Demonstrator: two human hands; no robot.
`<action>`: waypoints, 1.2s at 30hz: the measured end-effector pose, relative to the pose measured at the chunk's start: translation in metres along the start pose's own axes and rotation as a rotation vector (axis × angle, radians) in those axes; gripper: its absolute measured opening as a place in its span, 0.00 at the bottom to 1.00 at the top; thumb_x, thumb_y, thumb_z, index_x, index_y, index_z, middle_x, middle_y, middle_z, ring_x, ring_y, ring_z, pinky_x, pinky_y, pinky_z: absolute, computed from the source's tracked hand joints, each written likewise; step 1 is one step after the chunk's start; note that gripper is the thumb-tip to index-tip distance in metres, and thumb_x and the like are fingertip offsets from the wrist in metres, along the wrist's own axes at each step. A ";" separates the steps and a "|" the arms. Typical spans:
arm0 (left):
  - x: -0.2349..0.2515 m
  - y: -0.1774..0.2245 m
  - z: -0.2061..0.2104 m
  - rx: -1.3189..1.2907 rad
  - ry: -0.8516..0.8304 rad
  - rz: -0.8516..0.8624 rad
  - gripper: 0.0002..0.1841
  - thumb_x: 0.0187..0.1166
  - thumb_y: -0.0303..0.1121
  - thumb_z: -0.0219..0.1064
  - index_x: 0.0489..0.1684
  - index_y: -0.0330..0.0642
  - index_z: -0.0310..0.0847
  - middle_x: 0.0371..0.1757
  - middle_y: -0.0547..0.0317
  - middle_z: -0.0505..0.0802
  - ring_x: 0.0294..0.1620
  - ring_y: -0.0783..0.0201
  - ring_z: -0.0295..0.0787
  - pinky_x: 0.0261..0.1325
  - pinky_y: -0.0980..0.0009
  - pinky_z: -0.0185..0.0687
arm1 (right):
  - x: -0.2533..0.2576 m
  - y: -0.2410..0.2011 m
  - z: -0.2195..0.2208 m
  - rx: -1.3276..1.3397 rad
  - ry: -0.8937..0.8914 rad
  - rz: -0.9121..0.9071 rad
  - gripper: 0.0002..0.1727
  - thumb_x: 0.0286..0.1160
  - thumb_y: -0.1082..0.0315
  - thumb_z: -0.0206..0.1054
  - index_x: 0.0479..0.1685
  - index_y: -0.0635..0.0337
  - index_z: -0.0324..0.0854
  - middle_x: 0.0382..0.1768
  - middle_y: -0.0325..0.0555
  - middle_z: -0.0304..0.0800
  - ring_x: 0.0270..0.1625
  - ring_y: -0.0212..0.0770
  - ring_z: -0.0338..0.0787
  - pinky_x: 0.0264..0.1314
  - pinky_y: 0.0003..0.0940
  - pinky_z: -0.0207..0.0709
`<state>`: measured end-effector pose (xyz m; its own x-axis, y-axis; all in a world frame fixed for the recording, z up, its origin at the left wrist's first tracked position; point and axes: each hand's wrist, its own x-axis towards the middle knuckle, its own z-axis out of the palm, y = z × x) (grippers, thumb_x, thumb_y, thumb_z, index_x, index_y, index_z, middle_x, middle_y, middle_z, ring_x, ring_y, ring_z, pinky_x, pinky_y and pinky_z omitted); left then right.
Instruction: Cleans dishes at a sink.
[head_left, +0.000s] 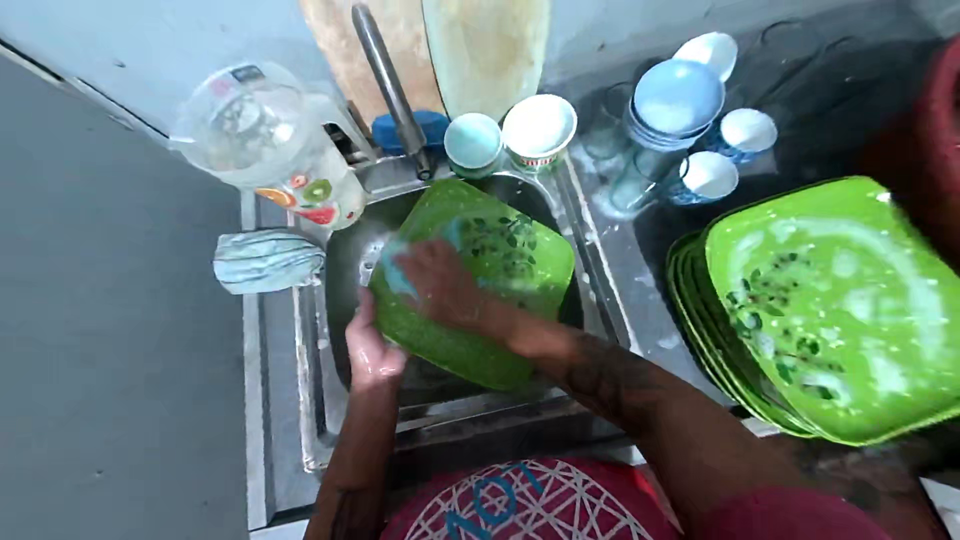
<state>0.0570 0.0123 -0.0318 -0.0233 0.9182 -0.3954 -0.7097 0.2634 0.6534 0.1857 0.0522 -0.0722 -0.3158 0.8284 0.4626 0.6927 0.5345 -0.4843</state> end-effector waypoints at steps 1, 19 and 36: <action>0.002 0.000 -0.001 0.003 0.004 0.003 0.27 0.95 0.47 0.32 0.54 0.47 0.80 0.40 0.59 0.95 0.41 0.65 0.95 0.42 0.63 0.94 | -0.002 -0.016 -0.006 0.119 -0.078 -0.022 0.27 0.66 0.63 0.79 0.66 0.64 0.86 0.61 0.66 0.87 0.67 0.65 0.85 0.73 0.57 0.77; 0.003 0.002 -0.016 -0.042 -0.052 0.039 0.29 0.95 0.49 0.29 0.56 0.48 0.80 0.42 0.59 0.95 0.43 0.65 0.94 0.44 0.62 0.93 | -0.038 -0.033 -0.013 0.234 -0.284 -0.057 0.26 0.81 0.61 0.64 0.77 0.64 0.79 0.82 0.58 0.75 0.88 0.58 0.68 0.93 0.53 0.57; 0.002 0.019 -0.036 -0.128 -0.083 0.091 0.31 0.93 0.50 0.25 0.58 0.46 0.78 0.46 0.54 0.95 0.48 0.58 0.95 0.49 0.54 0.93 | -0.062 -0.011 -0.034 0.138 -0.361 -0.045 0.24 0.85 0.52 0.61 0.71 0.57 0.85 0.82 0.51 0.77 0.88 0.57 0.69 0.88 0.66 0.55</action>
<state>0.0183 0.0088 -0.0437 -0.0371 0.9593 -0.2800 -0.7911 0.1430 0.5947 0.2196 -0.0108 -0.0702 -0.5685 0.7963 0.2066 0.5870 0.5686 -0.5763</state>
